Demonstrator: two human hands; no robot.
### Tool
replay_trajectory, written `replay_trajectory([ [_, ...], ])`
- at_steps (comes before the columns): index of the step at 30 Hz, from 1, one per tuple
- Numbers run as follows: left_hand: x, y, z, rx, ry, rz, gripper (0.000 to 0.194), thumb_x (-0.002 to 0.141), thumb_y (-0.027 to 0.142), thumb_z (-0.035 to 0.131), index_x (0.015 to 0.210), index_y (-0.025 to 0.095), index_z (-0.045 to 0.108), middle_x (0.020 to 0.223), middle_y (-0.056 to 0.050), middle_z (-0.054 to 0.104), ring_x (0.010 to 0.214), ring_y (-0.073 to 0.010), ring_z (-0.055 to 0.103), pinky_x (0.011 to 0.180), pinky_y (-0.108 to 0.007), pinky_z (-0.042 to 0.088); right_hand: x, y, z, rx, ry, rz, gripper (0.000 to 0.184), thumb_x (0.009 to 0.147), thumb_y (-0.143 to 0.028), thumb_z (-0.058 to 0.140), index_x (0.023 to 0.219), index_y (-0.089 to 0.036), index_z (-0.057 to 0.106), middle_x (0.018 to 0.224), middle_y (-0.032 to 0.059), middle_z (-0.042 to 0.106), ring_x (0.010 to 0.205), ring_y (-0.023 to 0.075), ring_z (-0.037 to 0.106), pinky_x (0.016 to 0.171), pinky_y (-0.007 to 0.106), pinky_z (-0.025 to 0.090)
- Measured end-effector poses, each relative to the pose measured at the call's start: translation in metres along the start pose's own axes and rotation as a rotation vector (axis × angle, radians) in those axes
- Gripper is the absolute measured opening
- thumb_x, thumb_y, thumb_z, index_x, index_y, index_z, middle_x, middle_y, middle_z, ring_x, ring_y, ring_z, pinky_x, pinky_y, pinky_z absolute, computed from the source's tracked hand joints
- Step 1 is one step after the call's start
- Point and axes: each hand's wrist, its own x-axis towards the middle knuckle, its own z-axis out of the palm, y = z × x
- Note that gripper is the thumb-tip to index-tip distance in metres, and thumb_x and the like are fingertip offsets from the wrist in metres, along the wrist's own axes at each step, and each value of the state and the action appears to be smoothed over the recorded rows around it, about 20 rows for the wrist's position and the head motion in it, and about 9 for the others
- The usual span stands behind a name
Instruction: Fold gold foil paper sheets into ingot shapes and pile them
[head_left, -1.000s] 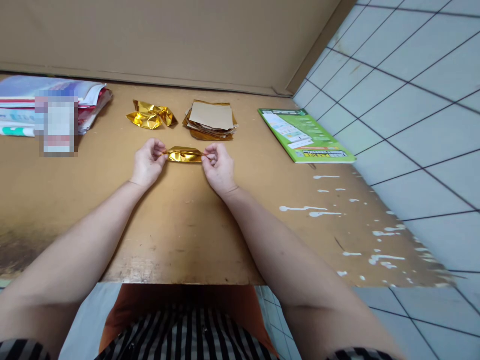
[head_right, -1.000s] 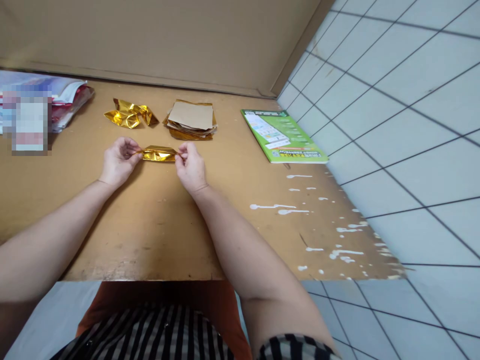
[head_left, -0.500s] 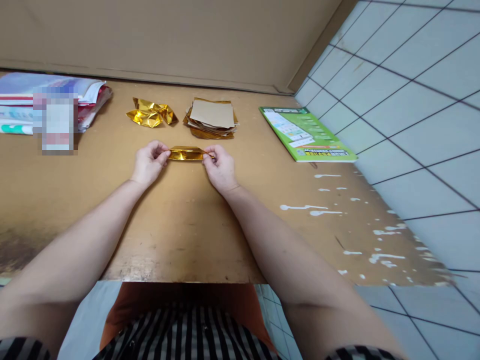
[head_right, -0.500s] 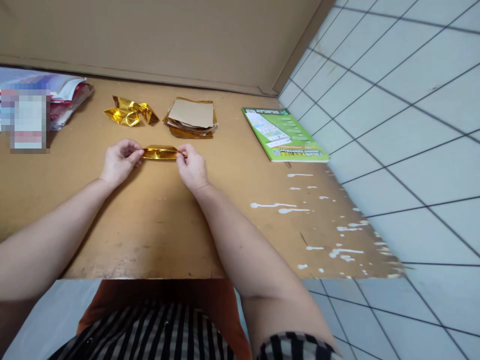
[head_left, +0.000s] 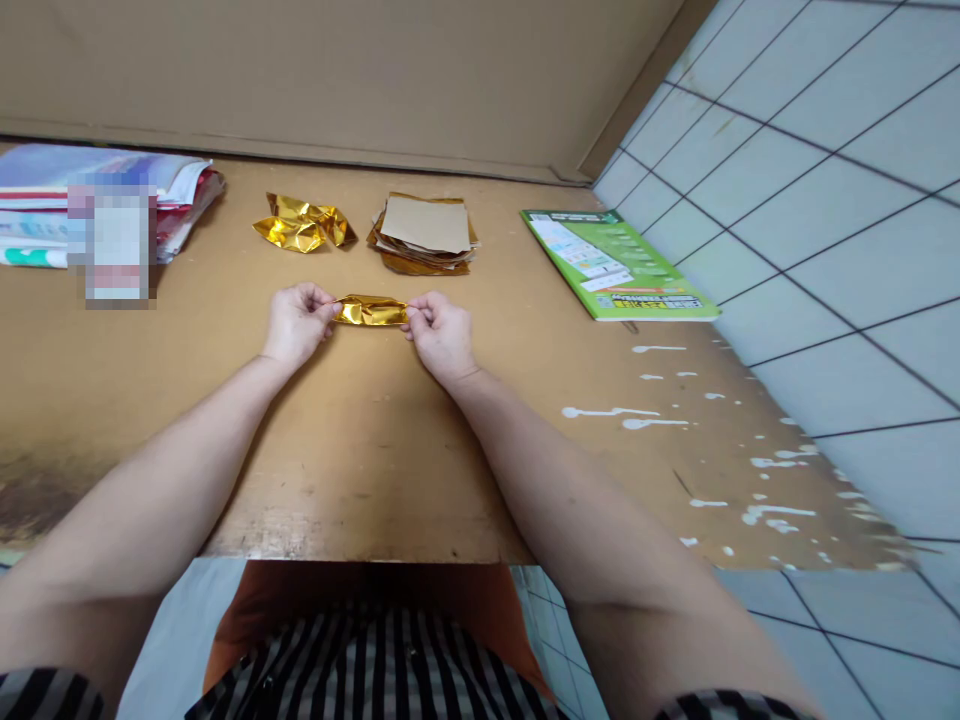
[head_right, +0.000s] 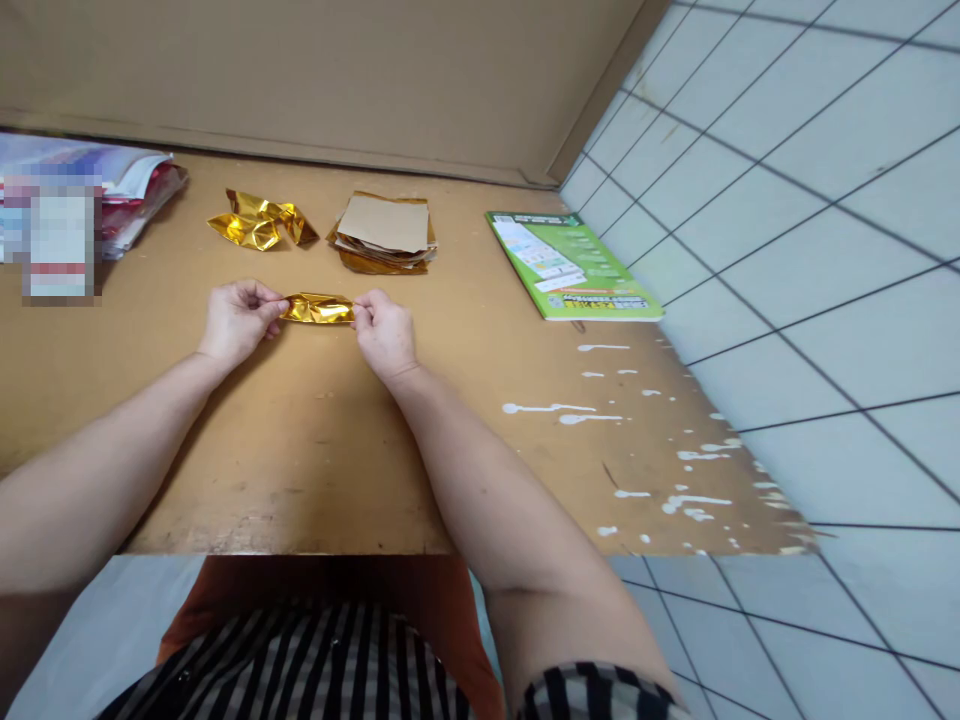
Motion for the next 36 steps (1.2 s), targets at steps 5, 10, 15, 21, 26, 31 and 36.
replay_trajectory([
  [5,-0.0005,0.0002,0.0004,-0.030,-0.002,-0.003,0.023,0.062,0.012,0.070,0.057,0.020,0.050,0.041,0.007,0.049,0.031,-0.0082,0.045,0.034,-0.018,0.032,-0.0006,-0.0026,0.0008,0.062,0.004,0.039,0.008,0.084,-0.021,0.054,0.078,-0.023,0.058,0.059,-0.0044,0.063,0.061,0.0159,0.068,0.064,0.031,0.056],
  [10,-0.0001,-0.0008,0.0006,-0.022,-0.006,-0.001,0.025,0.061,0.013,0.072,0.055,0.020,0.048,0.041,0.008,0.048,0.030,-0.0073,0.042,0.033,-0.018,0.031,-0.0014,-0.0032,0.0022,0.067,-0.003,0.049,0.008,0.082,-0.019,0.054,0.076,-0.022,0.058,0.054,-0.0055,0.060,0.057,0.0150,0.065,0.060,0.029,0.054],
  [15,-0.0001,0.0011,0.0000,-0.017,-0.016,0.003,0.026,0.062,0.011,0.071,0.055,0.020,0.048,0.041,0.008,0.048,0.030,-0.0071,0.043,0.034,-0.018,0.031,-0.0015,-0.0048,0.0031,0.054,-0.006,0.068,0.008,0.083,-0.019,0.055,0.077,-0.022,0.058,0.054,-0.0054,0.058,0.057,0.0158,0.064,0.062,0.030,0.053],
  [21,-0.0006,0.0037,-0.0004,-0.002,-0.023,-0.001,0.027,0.063,0.010,0.070,0.054,0.020,0.047,0.041,0.008,0.048,0.031,-0.0073,0.042,0.035,-0.019,0.032,-0.0026,-0.0069,0.0017,0.038,-0.015,0.057,0.009,0.083,-0.017,0.055,0.076,-0.022,0.057,0.055,-0.0055,0.057,0.055,0.0151,0.058,0.062,0.031,0.051],
  [26,-0.0004,0.0050,0.0001,-0.024,-0.029,-0.012,0.029,0.064,0.007,0.069,0.053,0.020,0.046,0.040,0.007,0.049,0.031,-0.0067,0.042,0.033,-0.017,0.031,-0.0024,-0.0081,0.0025,0.039,-0.019,0.072,0.010,0.083,-0.017,0.055,0.075,-0.023,0.056,0.053,-0.0057,0.055,0.055,0.0153,0.058,0.060,0.030,0.051],
  [31,0.0012,0.0016,-0.0002,-0.062,-0.044,-0.013,0.029,0.064,0.006,0.071,0.054,0.019,0.046,0.040,0.008,0.049,0.030,-0.0054,0.042,0.032,-0.015,0.031,-0.0015,-0.0062,0.0038,0.050,-0.014,0.067,0.009,0.081,-0.018,0.055,0.075,-0.023,0.056,0.052,-0.0064,0.055,0.053,0.0146,0.058,0.059,0.030,0.051],
  [36,0.0022,-0.0009,-0.0001,-0.048,-0.037,-0.005,0.029,0.064,0.007,0.071,0.055,0.020,0.046,0.040,0.007,0.049,0.030,-0.0061,0.042,0.033,-0.016,0.031,-0.0023,-0.0075,0.0022,0.062,-0.012,0.055,0.009,0.080,-0.019,0.056,0.073,-0.023,0.056,0.051,-0.0068,0.056,0.054,0.0139,0.060,0.059,0.028,0.052],
])
